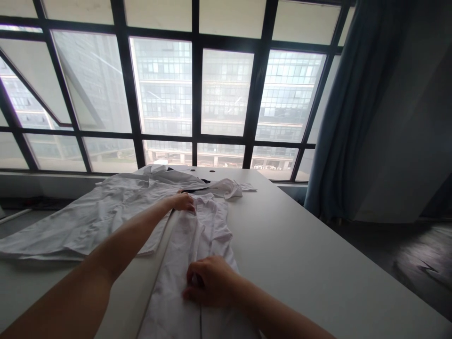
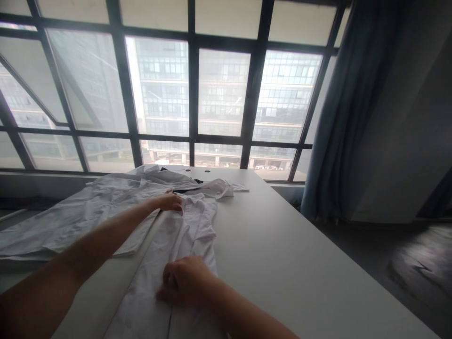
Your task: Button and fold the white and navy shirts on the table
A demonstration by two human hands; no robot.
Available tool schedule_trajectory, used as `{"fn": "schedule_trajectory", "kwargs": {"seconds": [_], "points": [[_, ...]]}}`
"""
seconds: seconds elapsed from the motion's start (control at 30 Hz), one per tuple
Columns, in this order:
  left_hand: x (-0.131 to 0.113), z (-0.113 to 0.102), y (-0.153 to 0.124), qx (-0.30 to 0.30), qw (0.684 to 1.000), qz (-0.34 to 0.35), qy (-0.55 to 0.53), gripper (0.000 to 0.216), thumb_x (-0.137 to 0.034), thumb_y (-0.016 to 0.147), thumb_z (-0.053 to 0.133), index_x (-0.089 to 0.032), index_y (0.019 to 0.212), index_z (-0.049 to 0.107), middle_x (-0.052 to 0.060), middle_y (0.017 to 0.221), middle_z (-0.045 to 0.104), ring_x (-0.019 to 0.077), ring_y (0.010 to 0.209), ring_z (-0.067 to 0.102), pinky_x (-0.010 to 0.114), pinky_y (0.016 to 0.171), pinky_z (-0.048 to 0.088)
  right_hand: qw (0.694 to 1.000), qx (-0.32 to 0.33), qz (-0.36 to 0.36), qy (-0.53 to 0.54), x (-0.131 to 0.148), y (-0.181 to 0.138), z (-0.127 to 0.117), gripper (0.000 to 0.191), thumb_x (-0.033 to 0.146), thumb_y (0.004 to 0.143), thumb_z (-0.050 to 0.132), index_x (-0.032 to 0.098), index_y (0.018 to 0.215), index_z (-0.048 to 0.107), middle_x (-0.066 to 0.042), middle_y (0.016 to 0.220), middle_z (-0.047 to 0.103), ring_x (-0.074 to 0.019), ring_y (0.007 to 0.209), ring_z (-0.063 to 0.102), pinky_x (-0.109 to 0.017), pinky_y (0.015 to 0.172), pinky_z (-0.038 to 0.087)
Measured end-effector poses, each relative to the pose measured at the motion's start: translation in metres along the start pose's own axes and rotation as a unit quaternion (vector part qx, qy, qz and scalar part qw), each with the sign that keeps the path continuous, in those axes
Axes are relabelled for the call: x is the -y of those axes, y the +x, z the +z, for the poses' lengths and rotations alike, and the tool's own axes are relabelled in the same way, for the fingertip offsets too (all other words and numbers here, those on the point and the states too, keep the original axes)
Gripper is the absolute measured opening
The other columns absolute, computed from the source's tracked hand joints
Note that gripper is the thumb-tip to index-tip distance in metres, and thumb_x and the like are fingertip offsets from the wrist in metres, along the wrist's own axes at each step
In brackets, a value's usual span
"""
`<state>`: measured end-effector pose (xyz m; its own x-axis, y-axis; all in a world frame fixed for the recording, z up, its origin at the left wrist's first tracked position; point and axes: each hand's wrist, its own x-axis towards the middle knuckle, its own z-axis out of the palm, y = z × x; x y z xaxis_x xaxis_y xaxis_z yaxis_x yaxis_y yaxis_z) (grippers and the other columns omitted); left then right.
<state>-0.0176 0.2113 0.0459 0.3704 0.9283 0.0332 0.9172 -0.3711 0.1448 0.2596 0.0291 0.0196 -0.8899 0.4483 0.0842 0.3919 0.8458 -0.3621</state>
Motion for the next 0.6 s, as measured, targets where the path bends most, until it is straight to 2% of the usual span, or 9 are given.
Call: {"fn": "schedule_trajectory", "kwargs": {"seconds": [0.17,0.27,0.37,0.5,0.6], "points": [[0.019,-0.004,-0.002,-0.046,0.998,-0.04,0.004,0.03,-0.043,0.088,0.062,-0.018,0.075,0.069,-0.001,0.068,0.062,0.0168,0.08,0.059,0.041,0.11,0.029,1.0,0.018,0.016,0.01,0.004,0.0,-0.004,0.028,0.044,0.08,0.074,0.023,0.098,0.074,-0.003,0.086,0.076,-0.0184,0.078,0.068,-0.023,0.064,0.038],[0.026,-0.013,0.006,-0.059,0.997,-0.059,-0.007,0.031,-0.047,0.083,0.067,-0.018,0.074,0.071,-0.001,0.064,0.06,0.0172,0.076,0.058,0.032,0.098,0.037,0.999,0.021,0.024,0.012,0.004,0.001,-0.005,0.028,0.043,0.079,0.075,0.023,0.099,0.074,-0.003,0.086,0.076,-0.0186,0.077,0.068,-0.023,0.064,0.039],[0.033,-0.021,0.016,-0.059,0.995,-0.08,-0.008,0.035,-0.05,0.079,0.071,-0.017,0.067,0.069,-0.001,0.058,0.057,0.0159,0.072,0.056,0.029,0.091,0.038,0.999,0.019,0.026,0.02,0.003,0.001,-0.003,0.028,0.042,0.078,0.076,0.024,0.099,0.074,-0.002,0.086,0.076,-0.0184,0.077,0.068,-0.023,0.064,0.04],[0.035,-0.022,0.025,-0.061,0.996,-0.038,0.043,0.039,-0.05,0.075,0.076,-0.015,0.06,0.065,-0.002,0.054,0.053,0.0159,0.075,0.056,0.034,0.103,0.031,0.999,0.019,0.031,0.034,0.001,0.001,-0.002,0.028,0.043,0.077,0.077,0.024,0.098,0.074,-0.001,0.085,0.075,-0.0178,0.075,0.068,-0.022,0.064,0.041],[0.03,-0.014,0.028,-0.086,0.993,0.0,0.085,0.039,-0.05,0.072,0.081,-0.016,0.059,0.064,0.002,0.062,0.061,0.0235,0.091,0.059,0.042,0.11,0.025,0.999,0.013,0.033,0.036,0.001,0.001,-0.002,0.028,0.043,0.076,0.077,0.025,0.097,0.074,-0.002,0.086,0.075,-0.0182,0.076,0.068,-0.022,0.065,0.042]]}}
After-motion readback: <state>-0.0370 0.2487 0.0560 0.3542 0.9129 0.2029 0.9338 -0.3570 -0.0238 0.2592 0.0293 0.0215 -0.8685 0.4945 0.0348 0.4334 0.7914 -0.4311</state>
